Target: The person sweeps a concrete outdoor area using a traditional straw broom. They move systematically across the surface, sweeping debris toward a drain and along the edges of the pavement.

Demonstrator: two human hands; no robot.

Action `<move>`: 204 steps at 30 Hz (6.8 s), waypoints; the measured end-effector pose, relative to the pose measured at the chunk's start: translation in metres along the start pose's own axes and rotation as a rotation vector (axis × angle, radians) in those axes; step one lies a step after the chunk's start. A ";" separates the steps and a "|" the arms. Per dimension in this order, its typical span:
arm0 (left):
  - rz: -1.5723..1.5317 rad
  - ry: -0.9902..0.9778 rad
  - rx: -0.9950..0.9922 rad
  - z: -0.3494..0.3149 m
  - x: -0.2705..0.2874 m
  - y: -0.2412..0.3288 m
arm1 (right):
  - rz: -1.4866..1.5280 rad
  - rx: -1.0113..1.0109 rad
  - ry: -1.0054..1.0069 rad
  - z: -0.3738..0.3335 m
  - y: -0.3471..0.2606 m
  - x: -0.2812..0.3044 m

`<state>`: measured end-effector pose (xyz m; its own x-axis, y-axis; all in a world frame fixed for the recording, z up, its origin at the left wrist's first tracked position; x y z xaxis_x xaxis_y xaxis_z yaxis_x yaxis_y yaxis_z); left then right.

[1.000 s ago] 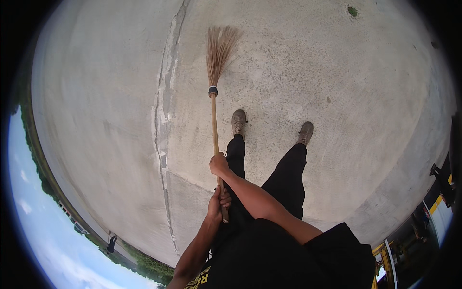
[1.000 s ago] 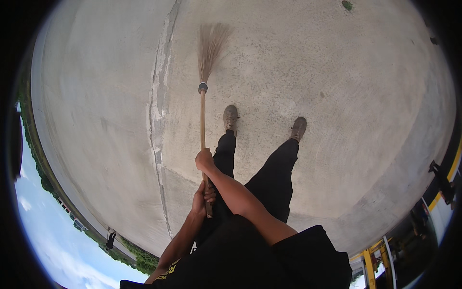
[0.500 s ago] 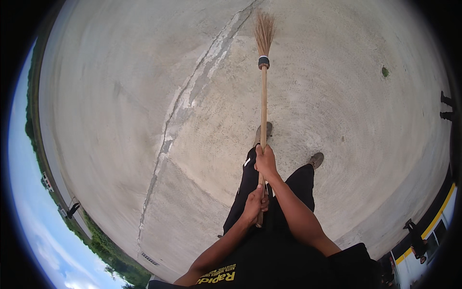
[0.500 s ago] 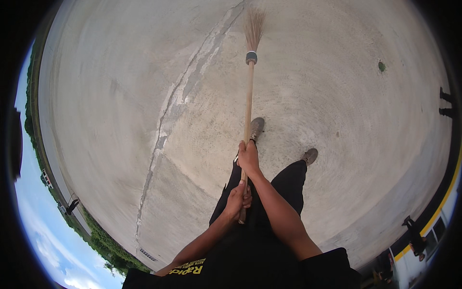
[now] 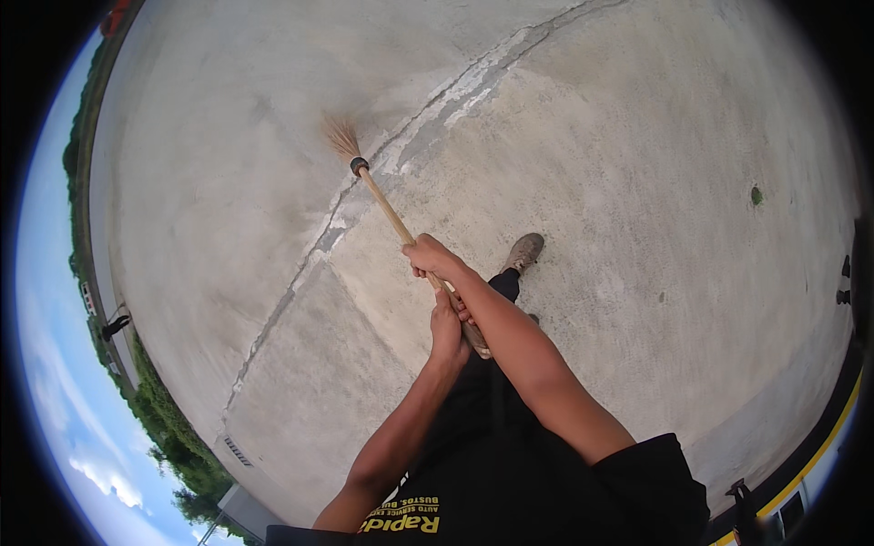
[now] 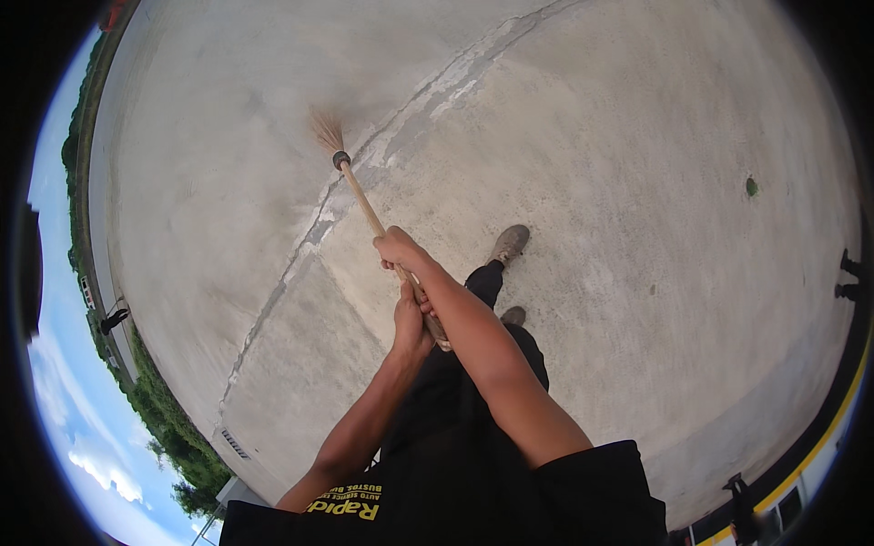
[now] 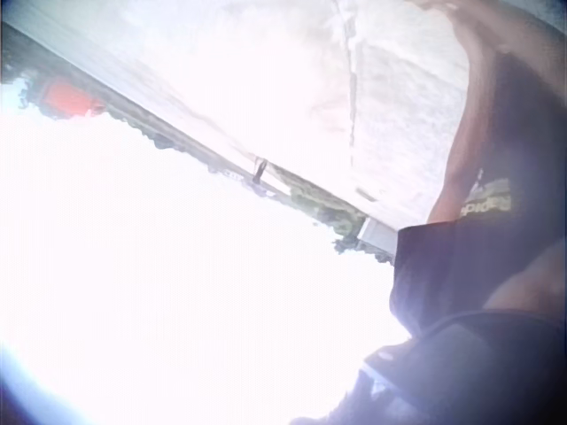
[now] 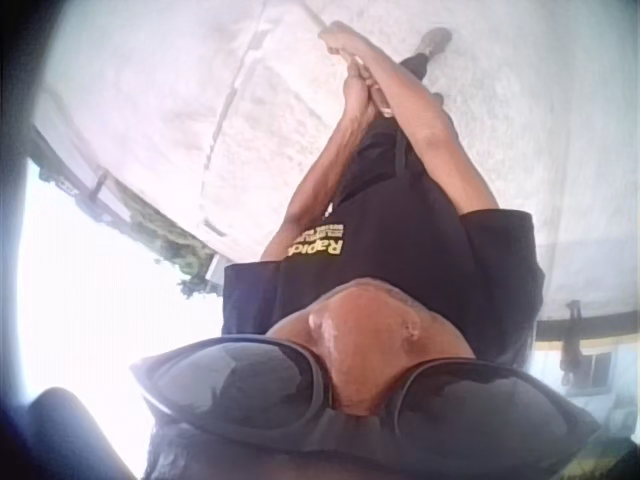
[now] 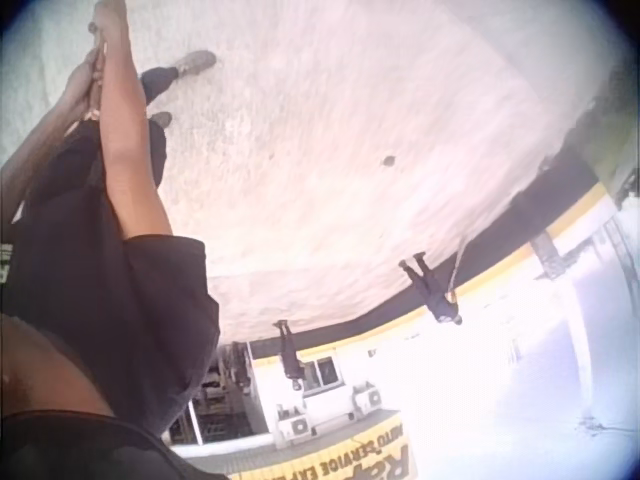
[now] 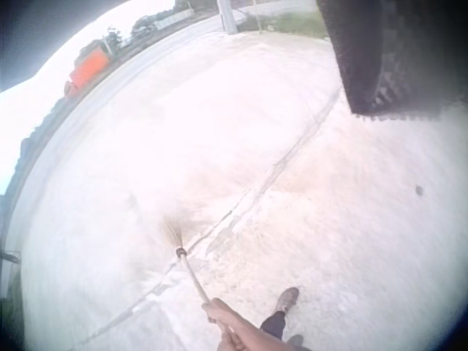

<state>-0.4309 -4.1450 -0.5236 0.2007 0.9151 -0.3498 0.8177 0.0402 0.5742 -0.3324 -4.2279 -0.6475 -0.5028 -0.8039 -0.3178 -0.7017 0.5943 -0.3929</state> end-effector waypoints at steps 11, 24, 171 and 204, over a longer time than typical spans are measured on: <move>0.426 -0.411 0.665 -0.099 0.022 0.011 | 0.783 -0.071 0.615 -0.170 0.108 0.055; 0.496 -0.297 0.970 -0.059 0.192 0.098 | 0.997 -0.262 0.721 -0.077 0.211 -0.115; 1.099 -0.725 0.785 -0.316 -0.348 -0.658 | 1.059 0.189 0.952 -0.518 0.536 0.678; 0.766 -0.839 0.761 -0.024 -0.591 -0.472 | 1.109 0.196 1.048 -0.413 0.176 0.826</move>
<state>-0.9486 -4.6952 -0.5704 0.7743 0.0816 -0.6275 0.3925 -0.8397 0.3753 -1.0795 -4.7974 -0.6228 -0.8877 0.4241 0.1793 0.2860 0.8130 -0.5072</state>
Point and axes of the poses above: each hand's wrist, its own z-axis towards the middle knuckle, its own x-axis out of the back of the hand, y = z × x, the point moved 7 cm from there along z, towards the middle knuckle, and after that the axes turned 15 degrees about -x, right-handed, at the moved point
